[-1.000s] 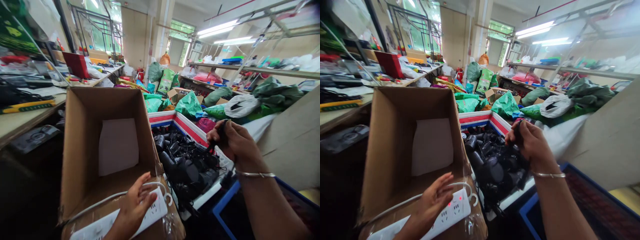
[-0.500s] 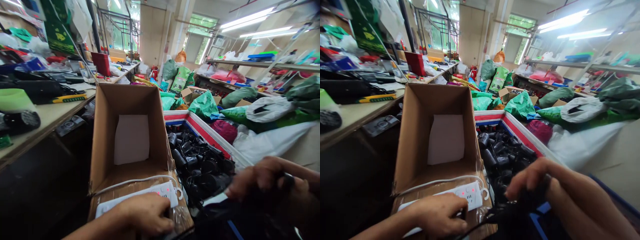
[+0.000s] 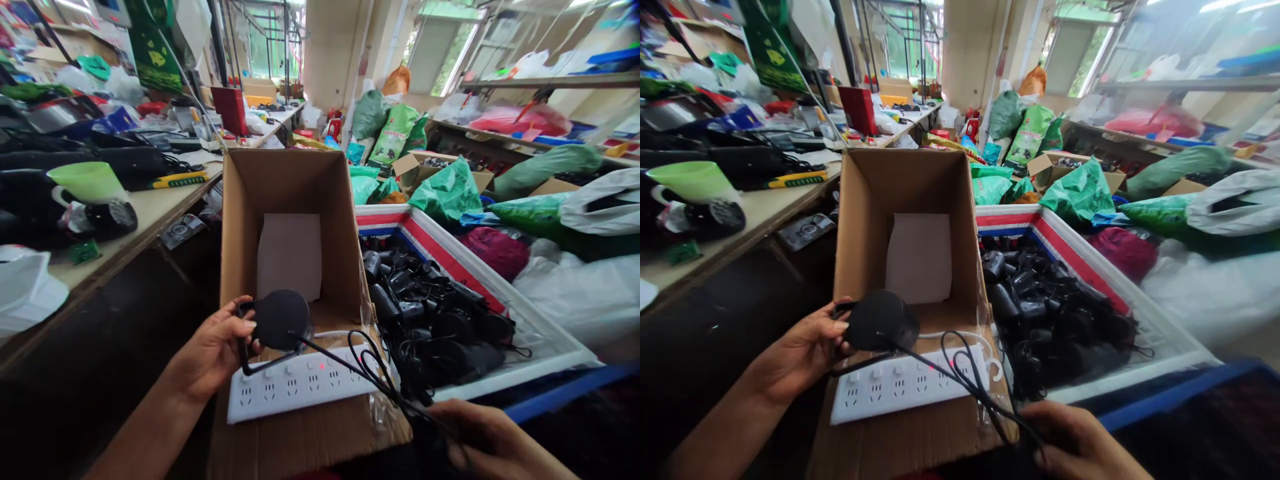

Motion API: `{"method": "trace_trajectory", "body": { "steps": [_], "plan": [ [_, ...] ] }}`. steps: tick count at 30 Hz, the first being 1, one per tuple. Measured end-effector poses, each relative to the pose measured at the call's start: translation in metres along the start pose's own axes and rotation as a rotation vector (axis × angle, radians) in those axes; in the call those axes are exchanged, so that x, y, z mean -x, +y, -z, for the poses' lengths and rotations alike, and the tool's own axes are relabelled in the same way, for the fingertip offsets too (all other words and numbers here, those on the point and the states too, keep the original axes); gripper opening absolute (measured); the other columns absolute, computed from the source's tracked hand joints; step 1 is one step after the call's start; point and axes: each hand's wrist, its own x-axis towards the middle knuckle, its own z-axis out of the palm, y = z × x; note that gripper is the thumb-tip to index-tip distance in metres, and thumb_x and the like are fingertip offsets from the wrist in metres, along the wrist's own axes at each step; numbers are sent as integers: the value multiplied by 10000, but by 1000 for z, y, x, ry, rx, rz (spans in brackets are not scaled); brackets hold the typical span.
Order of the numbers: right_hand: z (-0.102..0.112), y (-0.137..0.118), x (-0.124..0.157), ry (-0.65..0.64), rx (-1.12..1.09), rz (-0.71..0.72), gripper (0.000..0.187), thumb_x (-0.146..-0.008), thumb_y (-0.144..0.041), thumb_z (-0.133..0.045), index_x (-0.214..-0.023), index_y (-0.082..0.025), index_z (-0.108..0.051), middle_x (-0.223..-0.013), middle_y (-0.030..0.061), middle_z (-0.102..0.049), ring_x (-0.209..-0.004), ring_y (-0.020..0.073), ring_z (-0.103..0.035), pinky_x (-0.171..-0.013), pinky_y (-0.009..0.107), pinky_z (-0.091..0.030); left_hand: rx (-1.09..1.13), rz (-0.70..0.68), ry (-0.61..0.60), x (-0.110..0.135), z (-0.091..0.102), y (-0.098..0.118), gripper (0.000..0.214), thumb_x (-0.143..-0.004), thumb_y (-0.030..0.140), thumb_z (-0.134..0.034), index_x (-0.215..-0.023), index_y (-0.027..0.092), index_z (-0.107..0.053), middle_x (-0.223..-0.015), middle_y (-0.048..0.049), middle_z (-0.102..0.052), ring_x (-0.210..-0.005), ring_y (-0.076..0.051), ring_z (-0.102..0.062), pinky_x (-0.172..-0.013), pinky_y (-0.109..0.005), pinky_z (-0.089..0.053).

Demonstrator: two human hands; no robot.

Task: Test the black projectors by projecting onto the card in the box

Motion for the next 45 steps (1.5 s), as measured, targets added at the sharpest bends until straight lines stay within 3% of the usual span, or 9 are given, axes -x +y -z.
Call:
{"method": "trace_trajectory", "body": {
  "steps": [3,6,11,17,20,24,29,37,45],
  "plan": [
    [-12,6,-23,-26,219,140,223,-845,-375,-533,-820,-238,-708,-877,74,-689,-855,239,-655,-769,350,-537,63,-45,-28,4,-1,7,438,-569,-61,-595,-958,135,-546,-786,-10,-580,-531,-80,-558,-429,-176,-500],
    [-23,12,-43,-23,405,270,209,-878,-300,-479,-856,-232,-675,-857,71,-668,-821,216,-639,-738,339,-524,80,-82,-61,10,-4,9,440,-582,-57,-592,-973,140,-560,-790,-21,-589,-533,-86,-553,-411,-174,-489],
    [-48,4,-60,191,324,359,196,-889,-291,-462,-994,-218,-611,-903,74,-680,-826,208,-654,-725,312,-533,108,-111,-21,13,-7,13,414,-575,-61,-554,-939,135,-573,-715,-7,-584,-492,-78,-542,-397,-155,-482],
    [-74,-1,-81,211,170,365,187,-897,-272,-419,-870,-201,-590,-729,32,-644,-656,165,-624,-610,269,-533,139,-119,-11,10,-1,10,397,-590,-57,-540,-934,138,-581,-700,5,-568,-497,-79,-538,-400,-162,-489],
    [-79,0,-84,139,171,388,197,-838,-221,-468,-988,-194,-593,-875,64,-681,-810,194,-661,-732,316,-551,142,-112,-27,9,1,5,418,-576,-51,-564,-944,148,-573,-689,16,-558,-488,-78,-526,-395,-168,-488],
    [-91,0,-80,6,327,453,489,-690,-126,-562,-1169,-222,-563,-1093,91,-620,-946,213,-635,-824,351,-536,133,-97,-40,9,2,-2,446,-566,-41,-593,-963,159,-556,-718,21,-558,-504,-80,-530,-403,-176,-487],
    [-114,10,-83,177,513,408,206,-748,-152,-558,-906,-189,-686,-992,141,-618,-875,285,-626,-784,474,-517,155,-77,-76,8,2,-4,456,-568,-30,-591,-973,174,-541,-711,41,-543,-490,-67,-524,-411,-170,-479],
    [-82,10,-90,310,329,366,226,-877,-335,-494,-916,-199,-670,-829,87,-713,-754,238,-683,-652,363,-568,145,-134,-104,8,9,-1,494,-554,-12,-611,-999,184,-524,-674,64,-530,-447,-63,-516,-400,-179,-476],
    [-83,7,-94,192,271,355,180,-833,-337,-565,-821,-221,-703,-760,49,-732,-681,220,-697,-596,304,-568,66,-229,-205,7,17,-14,464,-571,-1,-642,-982,200,-562,-679,55,-539,-471,-69,-513,-411,-187,-495]
  ]
}}
